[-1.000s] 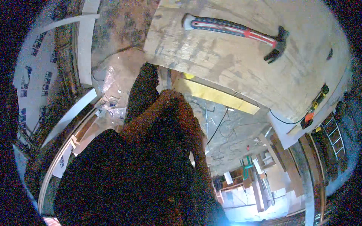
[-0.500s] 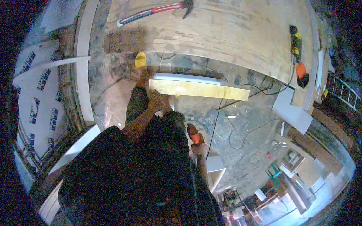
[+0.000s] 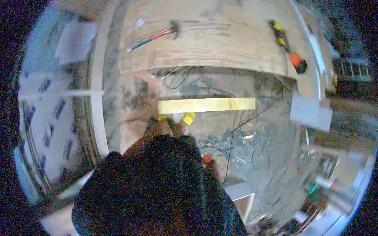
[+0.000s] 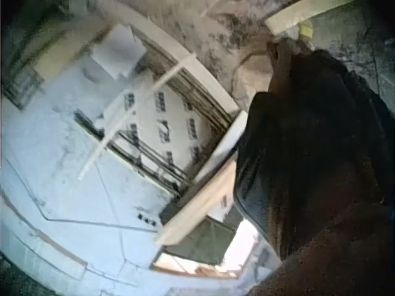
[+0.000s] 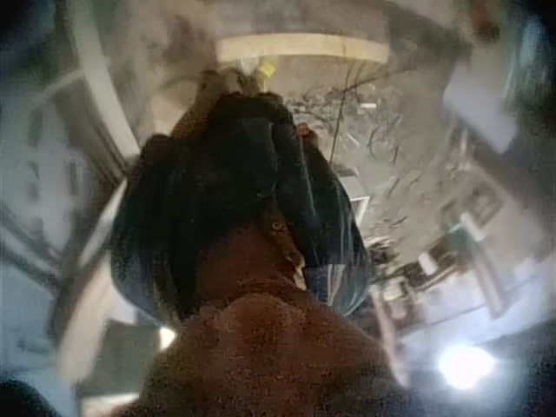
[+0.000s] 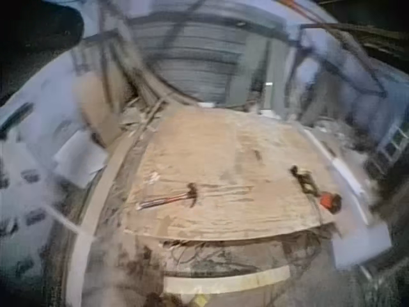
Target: The person aligns wooden panels and attaches them together using a drill and then a hammer with nails.
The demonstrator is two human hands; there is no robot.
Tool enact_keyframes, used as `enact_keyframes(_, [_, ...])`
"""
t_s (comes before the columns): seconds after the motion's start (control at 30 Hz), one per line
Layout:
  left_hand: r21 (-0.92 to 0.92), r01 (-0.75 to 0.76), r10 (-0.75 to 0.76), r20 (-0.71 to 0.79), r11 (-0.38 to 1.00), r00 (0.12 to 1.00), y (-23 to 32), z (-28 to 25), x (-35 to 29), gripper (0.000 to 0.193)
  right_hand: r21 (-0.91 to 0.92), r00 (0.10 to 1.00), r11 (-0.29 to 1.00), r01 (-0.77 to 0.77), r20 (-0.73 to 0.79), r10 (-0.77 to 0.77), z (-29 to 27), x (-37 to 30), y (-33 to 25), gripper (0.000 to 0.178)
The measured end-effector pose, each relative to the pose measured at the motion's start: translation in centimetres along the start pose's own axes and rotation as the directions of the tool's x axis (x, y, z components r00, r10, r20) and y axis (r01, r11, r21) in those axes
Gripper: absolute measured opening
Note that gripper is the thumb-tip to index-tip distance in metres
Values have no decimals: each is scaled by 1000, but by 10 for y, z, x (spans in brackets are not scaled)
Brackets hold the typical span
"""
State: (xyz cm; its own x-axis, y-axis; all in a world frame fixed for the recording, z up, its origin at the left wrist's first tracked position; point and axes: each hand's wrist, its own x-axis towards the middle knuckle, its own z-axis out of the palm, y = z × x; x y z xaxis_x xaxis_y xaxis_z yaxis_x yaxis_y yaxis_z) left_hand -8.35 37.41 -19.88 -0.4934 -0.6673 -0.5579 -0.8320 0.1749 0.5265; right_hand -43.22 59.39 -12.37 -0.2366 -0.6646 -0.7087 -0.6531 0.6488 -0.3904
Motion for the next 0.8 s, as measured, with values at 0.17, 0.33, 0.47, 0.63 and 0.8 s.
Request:
enact_keyframes(0.17, [177, -89, 73, 93, 980, 993, -178, 27, -26, 31, 63, 992, 990, 124, -17, -123, 29, 14, -60, 54])
enact_keyframes(0.33, [277, -494, 537, -108, 824, 836, -158, 92, -80, 19, -29, 991, 997, -65, -123, 61, 21, -17, -14, 57])
enact_keyframes(0.47, [215, -28, -11, 177, 976, 984, -191, 70, -119, 28, -176, 992, 978, -114, -80, 101, 1, 0, -37, 63])
enact_keyframes(0.63, [184, 89, -121, 171, 979, 978, -129, 41, -92, 30, -109, 991, 986, -128, -64, 122, -33, 2, -15, 55])
enact_keyframes(0.8, [220, 79, -117, 163, 972, 980, -34, 33, -24, 33, 53, 985, 986, -160, -61, 163, -58, 16, 56, 48])
